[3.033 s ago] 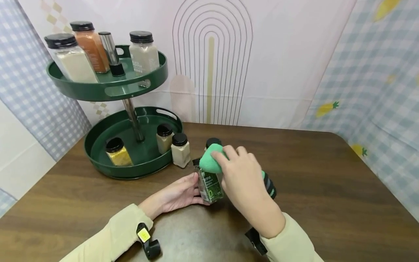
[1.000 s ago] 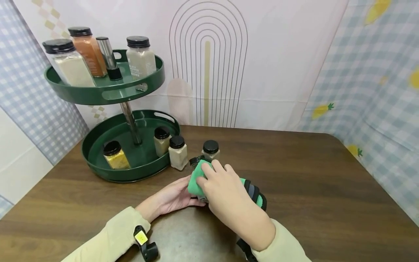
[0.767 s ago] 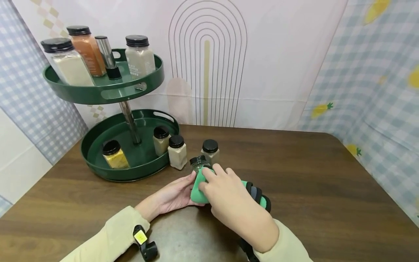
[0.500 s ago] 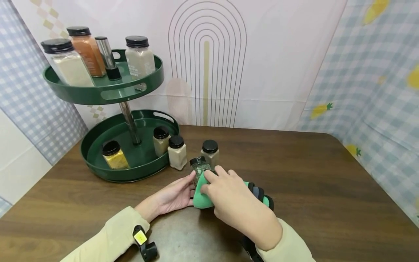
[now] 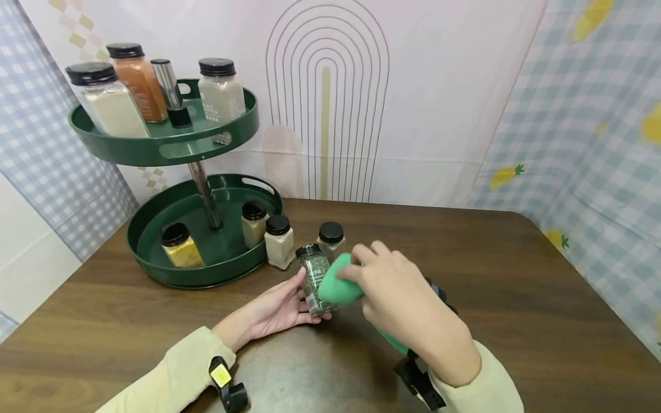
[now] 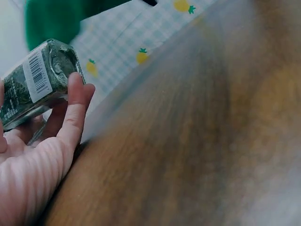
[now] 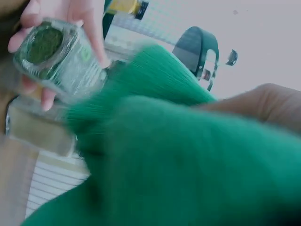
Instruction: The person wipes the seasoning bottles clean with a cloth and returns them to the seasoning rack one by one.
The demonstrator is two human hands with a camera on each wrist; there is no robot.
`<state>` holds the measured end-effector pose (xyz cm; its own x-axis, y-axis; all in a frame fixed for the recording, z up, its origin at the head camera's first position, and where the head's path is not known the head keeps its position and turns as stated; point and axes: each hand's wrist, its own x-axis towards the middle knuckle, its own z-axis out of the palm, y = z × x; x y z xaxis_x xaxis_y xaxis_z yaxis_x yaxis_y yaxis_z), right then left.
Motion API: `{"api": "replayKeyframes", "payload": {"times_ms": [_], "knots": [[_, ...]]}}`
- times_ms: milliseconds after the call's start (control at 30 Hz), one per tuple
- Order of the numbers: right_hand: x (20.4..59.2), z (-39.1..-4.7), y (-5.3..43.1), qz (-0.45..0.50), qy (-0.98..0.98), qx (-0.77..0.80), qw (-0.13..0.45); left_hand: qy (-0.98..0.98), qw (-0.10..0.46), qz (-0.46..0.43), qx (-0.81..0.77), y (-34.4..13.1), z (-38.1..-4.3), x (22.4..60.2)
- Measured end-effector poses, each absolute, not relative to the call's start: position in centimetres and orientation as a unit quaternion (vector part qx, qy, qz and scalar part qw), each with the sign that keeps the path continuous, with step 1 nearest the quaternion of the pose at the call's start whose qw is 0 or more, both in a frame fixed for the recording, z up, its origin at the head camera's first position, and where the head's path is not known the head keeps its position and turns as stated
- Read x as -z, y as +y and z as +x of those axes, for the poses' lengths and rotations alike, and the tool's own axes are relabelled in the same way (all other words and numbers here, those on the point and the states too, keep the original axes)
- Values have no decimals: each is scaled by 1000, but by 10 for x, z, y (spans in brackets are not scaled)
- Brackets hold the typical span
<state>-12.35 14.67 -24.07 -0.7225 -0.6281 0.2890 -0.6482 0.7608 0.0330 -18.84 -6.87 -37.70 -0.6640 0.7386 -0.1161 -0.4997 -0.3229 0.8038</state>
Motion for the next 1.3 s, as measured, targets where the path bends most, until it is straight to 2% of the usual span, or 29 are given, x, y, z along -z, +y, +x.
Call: {"api": "replayKeyframes", "payload": {"times_ms": [133, 267, 600, 800, 1000, 1300], "knots": [[249, -134, 140, 323, -916, -69, 228, 429, 392, 155, -799, -71, -187, 379], [264, -145, 129, 334, -905, -71, 253, 422, 395, 173, -797, -73, -185, 380], [269, -147, 129, 377, -902, -41, 208, 425, 394, 188, -793, -74, -185, 381], [266, -144, 133, 394, -905, -35, 156, 412, 387, 184, -804, -74, -186, 381], [262, -139, 136, 391, -914, -32, 99, 411, 395, 155, -807, -75, -186, 378], [254, -131, 146, 357, -932, 22, 64, 402, 390, 171, -811, -74, -186, 380]]}}
